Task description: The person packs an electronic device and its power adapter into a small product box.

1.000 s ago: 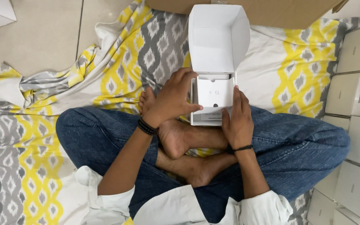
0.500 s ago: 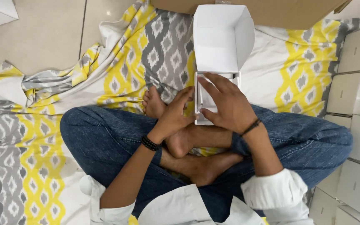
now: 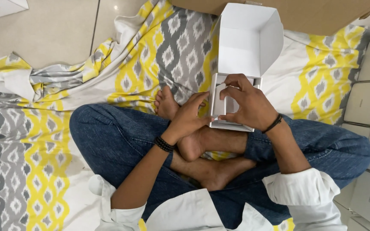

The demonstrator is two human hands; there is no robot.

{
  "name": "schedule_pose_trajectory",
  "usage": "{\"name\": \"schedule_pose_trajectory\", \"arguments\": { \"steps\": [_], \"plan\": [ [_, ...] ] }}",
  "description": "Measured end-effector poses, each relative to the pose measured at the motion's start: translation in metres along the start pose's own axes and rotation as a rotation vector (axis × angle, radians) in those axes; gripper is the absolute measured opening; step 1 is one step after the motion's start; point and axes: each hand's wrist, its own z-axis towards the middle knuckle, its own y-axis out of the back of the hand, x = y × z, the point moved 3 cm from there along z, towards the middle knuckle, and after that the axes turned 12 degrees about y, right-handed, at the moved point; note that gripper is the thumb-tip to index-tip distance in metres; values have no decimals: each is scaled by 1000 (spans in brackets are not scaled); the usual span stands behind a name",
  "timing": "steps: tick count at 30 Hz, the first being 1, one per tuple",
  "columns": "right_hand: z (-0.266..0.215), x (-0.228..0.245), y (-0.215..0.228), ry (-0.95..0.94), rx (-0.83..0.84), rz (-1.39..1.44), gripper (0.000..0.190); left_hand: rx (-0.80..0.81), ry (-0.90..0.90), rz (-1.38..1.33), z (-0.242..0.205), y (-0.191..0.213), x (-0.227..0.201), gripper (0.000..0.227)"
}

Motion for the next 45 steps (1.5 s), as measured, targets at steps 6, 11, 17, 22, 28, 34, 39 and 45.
{"name": "schedule_pose_trajectory", "arguments": {
  "steps": [6,11,17,22,28,34,39,45],
  "plan": [
    [-4,-15,-14,50,-83,-9,52,77,121,-47,1,6,-14,77],
    [-7,-10,-15,68,-51,-102,50,74,81,-56,1,2,-8,75],
    [-5,7,-13,80,-42,-231,52,60,60,-53,3,-1,-4,73],
    [6,7,-7,62,29,-154,56,24,106,-19,-3,-3,-15,69],
    [7,-12,-30,-16,180,-178,53,12,71,-69,-4,-5,-15,68],
    [-3,-3,-23,35,44,-329,59,-34,45,-86,-3,-6,-10,68],
    [-22,1,-19,99,36,-536,72,-84,-4,-6,-3,-10,-8,73],
    [-45,-7,-40,49,30,-538,53,-125,-28,86,-5,-12,-23,80]
  ]
}}
